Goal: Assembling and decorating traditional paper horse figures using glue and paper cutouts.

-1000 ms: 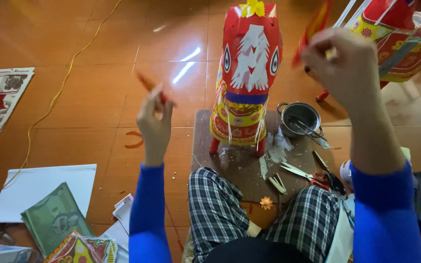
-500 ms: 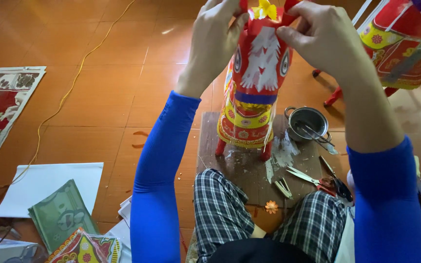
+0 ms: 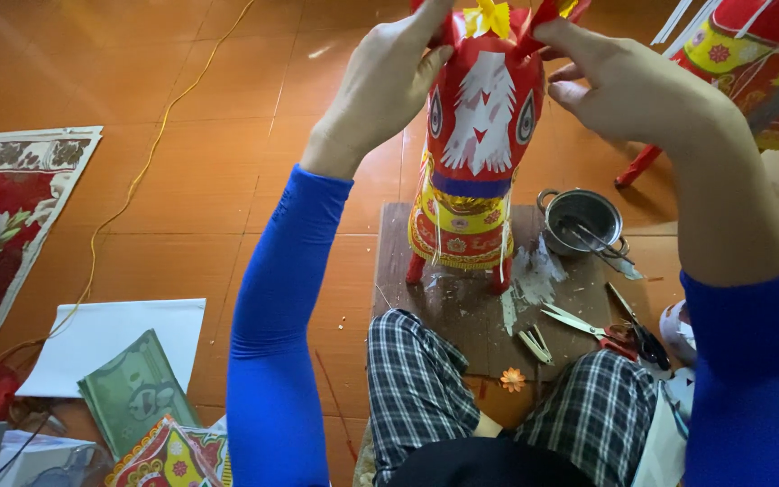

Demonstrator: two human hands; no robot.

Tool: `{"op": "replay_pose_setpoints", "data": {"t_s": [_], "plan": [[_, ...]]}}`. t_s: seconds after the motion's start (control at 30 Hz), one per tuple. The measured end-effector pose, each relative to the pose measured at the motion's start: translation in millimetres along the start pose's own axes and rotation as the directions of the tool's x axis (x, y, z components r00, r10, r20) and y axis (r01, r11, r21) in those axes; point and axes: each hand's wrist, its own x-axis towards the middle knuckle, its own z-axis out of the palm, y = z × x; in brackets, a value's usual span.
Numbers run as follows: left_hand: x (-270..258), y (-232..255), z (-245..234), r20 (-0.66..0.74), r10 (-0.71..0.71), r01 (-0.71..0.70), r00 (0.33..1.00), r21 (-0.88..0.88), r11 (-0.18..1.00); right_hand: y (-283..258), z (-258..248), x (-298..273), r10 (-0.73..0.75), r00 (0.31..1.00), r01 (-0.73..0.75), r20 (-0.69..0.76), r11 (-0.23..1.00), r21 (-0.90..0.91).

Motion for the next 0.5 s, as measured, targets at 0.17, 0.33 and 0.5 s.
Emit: {"op": "replay_pose_setpoints", "data": {"t_s": [0.17, 0.33, 0.5], "plan": [[-12.6, 11.5, 27.9, 0.196, 0.202, -0.276, 0.96, 0.789, 0.548, 21.9, 19.6, 7.2, -0.238, 0.962, 0.259, -0.138, 0.951, 0.17], [-5.8, 0.9, 3.4, 0.151, 0.006, -0.041, 0.989, 0.229, 0.973, 21.1, 24.4, 12.4, -0.244, 0.956, 0.265, -0.162, 0.956, 0.123], [-11.0, 20.7, 4.0, 0.196, 0.095, -0.169, 0.976, 0.407, 0.898, 19.8, 23.7, 6.2, -0.248, 0.95, 0.279, -0.188, 0.945, 0.168]]}}
